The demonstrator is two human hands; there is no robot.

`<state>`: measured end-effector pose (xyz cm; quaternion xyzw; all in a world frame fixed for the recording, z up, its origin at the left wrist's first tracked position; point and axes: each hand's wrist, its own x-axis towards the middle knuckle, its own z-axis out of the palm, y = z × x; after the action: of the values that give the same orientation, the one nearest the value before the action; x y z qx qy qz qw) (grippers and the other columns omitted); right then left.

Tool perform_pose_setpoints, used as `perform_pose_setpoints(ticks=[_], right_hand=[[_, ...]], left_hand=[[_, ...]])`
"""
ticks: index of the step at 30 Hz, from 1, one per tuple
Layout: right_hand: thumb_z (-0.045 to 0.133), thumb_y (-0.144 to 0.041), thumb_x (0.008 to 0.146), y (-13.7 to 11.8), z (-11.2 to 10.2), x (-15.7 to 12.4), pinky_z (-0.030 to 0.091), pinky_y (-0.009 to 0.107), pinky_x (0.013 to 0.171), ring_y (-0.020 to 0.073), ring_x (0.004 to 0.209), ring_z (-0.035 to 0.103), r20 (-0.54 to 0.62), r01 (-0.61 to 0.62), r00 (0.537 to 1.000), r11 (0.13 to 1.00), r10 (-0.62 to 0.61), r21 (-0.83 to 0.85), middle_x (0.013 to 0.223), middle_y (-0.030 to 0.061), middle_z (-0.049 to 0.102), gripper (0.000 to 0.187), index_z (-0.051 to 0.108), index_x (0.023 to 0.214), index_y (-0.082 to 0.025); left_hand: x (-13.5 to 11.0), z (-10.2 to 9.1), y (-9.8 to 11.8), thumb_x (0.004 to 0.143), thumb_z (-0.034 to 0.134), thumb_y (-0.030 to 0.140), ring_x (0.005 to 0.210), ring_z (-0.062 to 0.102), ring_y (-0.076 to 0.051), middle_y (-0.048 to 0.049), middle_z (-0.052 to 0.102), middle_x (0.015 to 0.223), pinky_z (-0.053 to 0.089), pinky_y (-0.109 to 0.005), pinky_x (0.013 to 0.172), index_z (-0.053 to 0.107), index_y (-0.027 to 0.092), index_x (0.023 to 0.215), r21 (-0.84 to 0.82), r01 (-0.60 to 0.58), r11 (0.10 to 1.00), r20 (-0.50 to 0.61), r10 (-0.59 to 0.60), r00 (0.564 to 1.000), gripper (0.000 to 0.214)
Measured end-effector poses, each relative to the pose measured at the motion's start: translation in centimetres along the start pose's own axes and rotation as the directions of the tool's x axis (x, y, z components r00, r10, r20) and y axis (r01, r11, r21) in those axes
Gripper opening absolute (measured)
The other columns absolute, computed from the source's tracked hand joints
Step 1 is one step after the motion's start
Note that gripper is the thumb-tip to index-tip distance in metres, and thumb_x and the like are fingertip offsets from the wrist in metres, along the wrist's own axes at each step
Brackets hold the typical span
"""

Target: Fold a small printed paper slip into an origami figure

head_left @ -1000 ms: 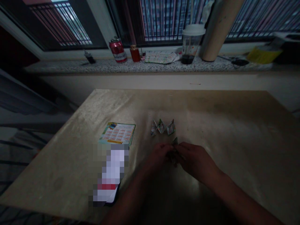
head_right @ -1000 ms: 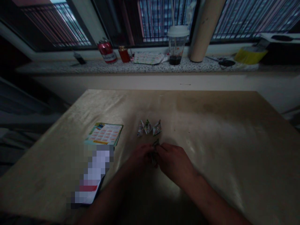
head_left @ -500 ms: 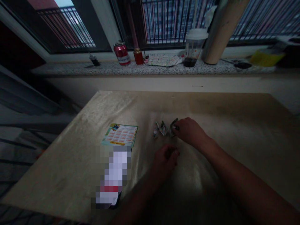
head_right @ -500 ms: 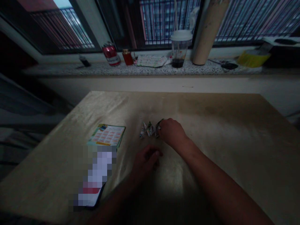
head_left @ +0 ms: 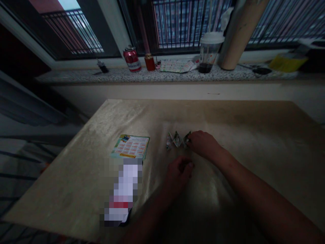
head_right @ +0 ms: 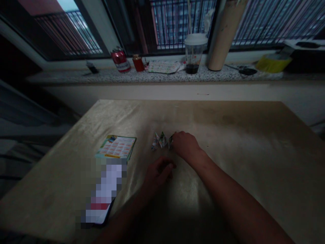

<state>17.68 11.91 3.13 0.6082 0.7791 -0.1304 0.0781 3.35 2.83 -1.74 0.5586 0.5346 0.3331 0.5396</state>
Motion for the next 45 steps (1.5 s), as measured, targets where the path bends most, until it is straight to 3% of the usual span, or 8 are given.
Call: perform_pose_setpoints(ticks=[4,7,10,14,18,23,35,45], right_hand=[[0.063,-0.033,0.100,0.1,-0.6,-1.2,0.058,0.045,0.090,0.0235,0.107,0.067,-0.062,0.037,0.997,0.999,-0.036,0.018,0.130,0.0100,0.064,0.031,0.062,0.127,-0.019],[0.056,-0.028,0.102,0.2,-1.0,-2.4,0.057,0.041,0.086,0.0237,0.098,0.070,-0.154,0.054,0.987,0.997,-0.046,0.049,0.113,0.0097,0.072,0.021,0.069,0.116,-0.019],[0.052,-0.025,0.101,0.1,-0.9,-3.9,0.055,0.038,0.080,0.0270,0.091,0.074,-0.247,0.068,0.968,0.993,-0.043,0.095,0.101,0.0106,0.078,0.024,0.075,0.108,-0.020],[0.055,-0.029,0.098,-0.3,0.1,-5.7,0.054,0.038,0.076,0.0268,0.086,0.075,-0.295,0.125,0.953,0.981,-0.076,0.149,0.102,0.0080,0.079,0.023,0.075,0.107,-0.023],[0.056,-0.029,0.098,-0.8,1.2,-7.1,0.055,0.037,0.072,0.0253,0.080,0.076,-0.299,0.178,0.947,0.965,-0.115,0.193,0.096,0.0054,0.080,0.022,0.075,0.109,-0.024],[0.057,-0.029,0.098,-0.9,2.5,-8.0,0.056,0.038,0.071,0.0254,0.078,0.076,-0.288,0.192,0.950,0.954,-0.122,0.230,0.094,0.0059,0.080,0.023,0.074,0.111,-0.023],[0.057,-0.029,0.097,-0.2,3.7,-9.0,0.058,0.041,0.069,0.0256,0.074,0.076,-0.248,0.187,0.962,0.942,-0.118,0.279,0.097,0.0073,0.080,0.025,0.074,0.115,-0.022],[0.056,-0.029,0.096,0.3,4.0,-9.3,0.057,0.044,0.071,0.0281,0.075,0.076,-0.239,0.194,0.965,0.906,-0.108,0.375,0.095,0.0099,0.080,0.027,0.075,0.114,-0.021]], left_hand=[[-0.2,-0.5,0.6,0.093,0.053,0.033,0.068,0.067,-0.017,-0.0070,0.073,0.087,0.051,-0.026,0.060,0.067,0.017,0.099,0.149,-0.033,0.988,-0.015,0.036,0.999,0.022],[-0.7,-2.0,2.0,0.092,0.057,0.032,0.073,0.069,-0.020,-0.0059,0.074,0.083,0.053,-0.029,0.069,0.071,0.018,0.100,0.331,-0.047,0.942,-0.033,0.061,0.998,0.021],[-0.8,-5.2,3.4,0.092,0.059,0.033,0.085,0.071,-0.024,-0.0089,0.075,0.093,0.053,-0.035,0.083,0.073,0.018,0.100,0.545,-0.014,0.838,-0.109,0.087,0.990,0.023],[0.3,-10.1,4.4,0.091,0.057,0.031,0.115,0.063,-0.036,-0.0186,0.070,0.117,0.045,-0.047,0.102,0.071,0.012,0.113,0.780,0.149,0.607,-0.271,0.114,0.956,0.032],[1.6,-12.7,4.0,0.090,0.057,0.035,0.114,0.063,-0.043,-0.0247,0.068,0.120,0.052,-0.053,0.092,0.072,0.007,0.113,0.876,0.295,0.381,-0.346,0.073,0.935,0.039],[2.5,-12.7,3.2,0.091,0.052,0.039,0.097,0.072,-0.038,-0.0192,0.073,0.109,0.056,-0.046,0.077,0.077,0.013,0.100,0.915,0.330,0.231,-0.340,0.002,0.940,0.037],[2.9,-12.6,3.7,0.092,0.044,0.032,0.095,0.073,-0.037,-0.0231,0.076,0.102,0.055,-0.042,0.076,0.078,0.008,0.102,0.909,0.385,0.156,-0.385,-0.034,0.922,0.042],[2.8,-14.0,4.5,0.090,0.053,0.040,0.093,0.073,-0.037,-0.0164,0.079,0.094,0.054,-0.039,0.070,0.081,0.020,0.096,0.857,0.454,0.245,-0.471,0.013,0.882,0.035]])
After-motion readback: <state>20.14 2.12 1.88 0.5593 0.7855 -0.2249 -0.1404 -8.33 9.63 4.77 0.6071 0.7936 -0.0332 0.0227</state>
